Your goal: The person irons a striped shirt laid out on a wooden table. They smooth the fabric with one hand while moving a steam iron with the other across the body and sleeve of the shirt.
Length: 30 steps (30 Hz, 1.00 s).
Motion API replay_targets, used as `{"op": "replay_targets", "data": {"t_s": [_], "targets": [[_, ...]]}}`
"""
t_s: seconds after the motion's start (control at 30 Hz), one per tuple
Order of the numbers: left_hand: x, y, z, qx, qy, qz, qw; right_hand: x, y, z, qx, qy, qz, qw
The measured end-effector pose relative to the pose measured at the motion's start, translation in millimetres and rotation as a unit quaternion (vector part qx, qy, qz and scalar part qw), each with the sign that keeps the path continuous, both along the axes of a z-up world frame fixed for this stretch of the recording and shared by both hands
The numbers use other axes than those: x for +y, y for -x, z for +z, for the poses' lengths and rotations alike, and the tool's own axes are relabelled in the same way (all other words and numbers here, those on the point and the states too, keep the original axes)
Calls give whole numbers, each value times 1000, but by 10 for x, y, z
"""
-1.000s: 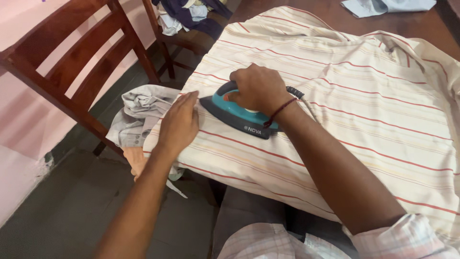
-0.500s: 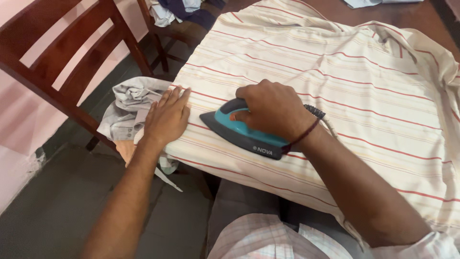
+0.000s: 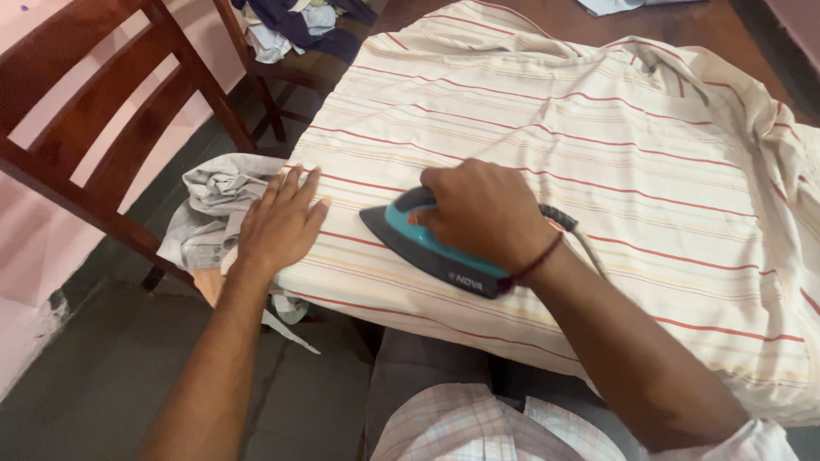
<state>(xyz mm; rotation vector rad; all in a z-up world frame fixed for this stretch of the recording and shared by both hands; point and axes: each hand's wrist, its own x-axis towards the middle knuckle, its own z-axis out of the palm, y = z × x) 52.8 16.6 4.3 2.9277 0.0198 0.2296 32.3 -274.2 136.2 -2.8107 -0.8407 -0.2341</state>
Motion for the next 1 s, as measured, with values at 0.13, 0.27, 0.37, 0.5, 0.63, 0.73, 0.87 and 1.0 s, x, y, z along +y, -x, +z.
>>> {"op": "replay_targets", "data": {"t_s": [0.13,0.27,0.37,0.5,0.63,0.73,0.87,1.0], "targets": [[2,-19,-8,5,5,5,1000,-163,153,29,16,5,-23,1000],[-7,22,-2,-8,5,2,1000,-274,95,18,10,0,-52,999],[-27,39,1,-8,6,9,1000,-282,-43,-10,-17,-9,-73,997],[-15,23,11,-4,11,12,1000,-284,-142,-39,-32,-7,-92,995],[2,12,-8,4,7,14,1000,-327,-82,-61,-23,-4,-64,998],[12,0,-27,2,9,12,1000,-422,0,-29,1,4,-72,997],[18,-16,-39,13,6,16,1000,-591,122,29,18,8,-103,995],[-14,6,2,29,9,24,999,-734,170,60,26,20,-141,989]]}}
